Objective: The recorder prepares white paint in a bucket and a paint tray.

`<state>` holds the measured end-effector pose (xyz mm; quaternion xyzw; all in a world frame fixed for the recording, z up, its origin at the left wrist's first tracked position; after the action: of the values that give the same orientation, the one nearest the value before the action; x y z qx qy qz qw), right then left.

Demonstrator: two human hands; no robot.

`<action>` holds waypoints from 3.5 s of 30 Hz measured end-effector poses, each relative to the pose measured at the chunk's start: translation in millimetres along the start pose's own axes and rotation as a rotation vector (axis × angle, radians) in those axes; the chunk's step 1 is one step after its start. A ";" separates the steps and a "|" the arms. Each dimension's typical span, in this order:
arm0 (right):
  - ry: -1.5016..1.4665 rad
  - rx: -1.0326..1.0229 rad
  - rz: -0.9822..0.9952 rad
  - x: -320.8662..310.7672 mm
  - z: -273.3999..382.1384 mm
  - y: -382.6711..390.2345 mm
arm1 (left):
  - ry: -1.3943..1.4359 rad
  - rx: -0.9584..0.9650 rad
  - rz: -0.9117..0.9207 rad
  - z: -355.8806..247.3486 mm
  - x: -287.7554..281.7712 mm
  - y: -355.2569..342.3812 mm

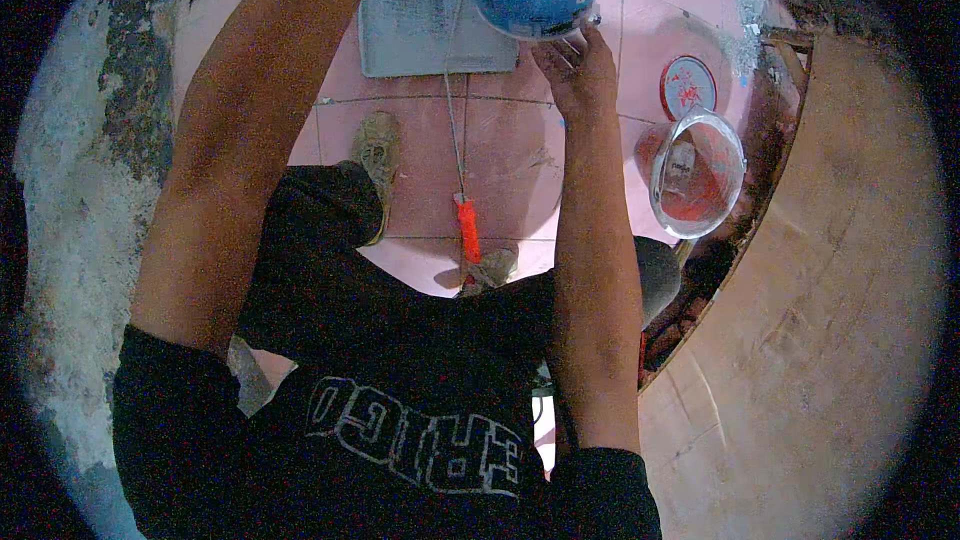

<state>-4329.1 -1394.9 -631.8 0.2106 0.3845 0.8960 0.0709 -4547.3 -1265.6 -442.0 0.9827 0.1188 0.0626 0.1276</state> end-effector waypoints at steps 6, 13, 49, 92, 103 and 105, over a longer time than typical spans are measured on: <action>-0.062 0.108 -0.035 -0.2 -23.0 -7.4 | 0.140 -0.018 0.076 6.7 2.0 -2.9; -0.111 0.132 0.018 -7.9 -39.2 -15.3 | 0.146 -0.035 0.017 9.4 14.9 6.8; 0.275 -0.053 -0.085 -118.9 -26.0 99.1 | 0.059 -0.086 -0.129 72.5 137.9 103.7; 1.867 -1.095 0.193 -79.5 68.1 55.2 | -0.891 0.525 0.465 56.7 222.3 115.3; 2.286 -0.827 0.604 43.8 108.9 -18.4 | -1.026 0.201 0.102 -73.3 -97.3 160.5; 2.275 -0.456 0.507 3.8 122.9 -24.4 | -1.110 0.115 0.074 -63.5 -93.7 186.1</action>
<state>-4280.3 -1295.8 -572.6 -0.6538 0.0057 0.6045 -0.4551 -4606.9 -1448.9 -340.3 0.8772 0.0024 -0.4662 0.1148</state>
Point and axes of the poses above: each hand's wrist, its own y-axis away from the middle knuckle, its own x-axis out of the palm, z = x × y, the point moved 8 cm from there along -y, towards the middle knuckle, and after that the axes turned 7 degrees about -z, right-handed, at the moved point
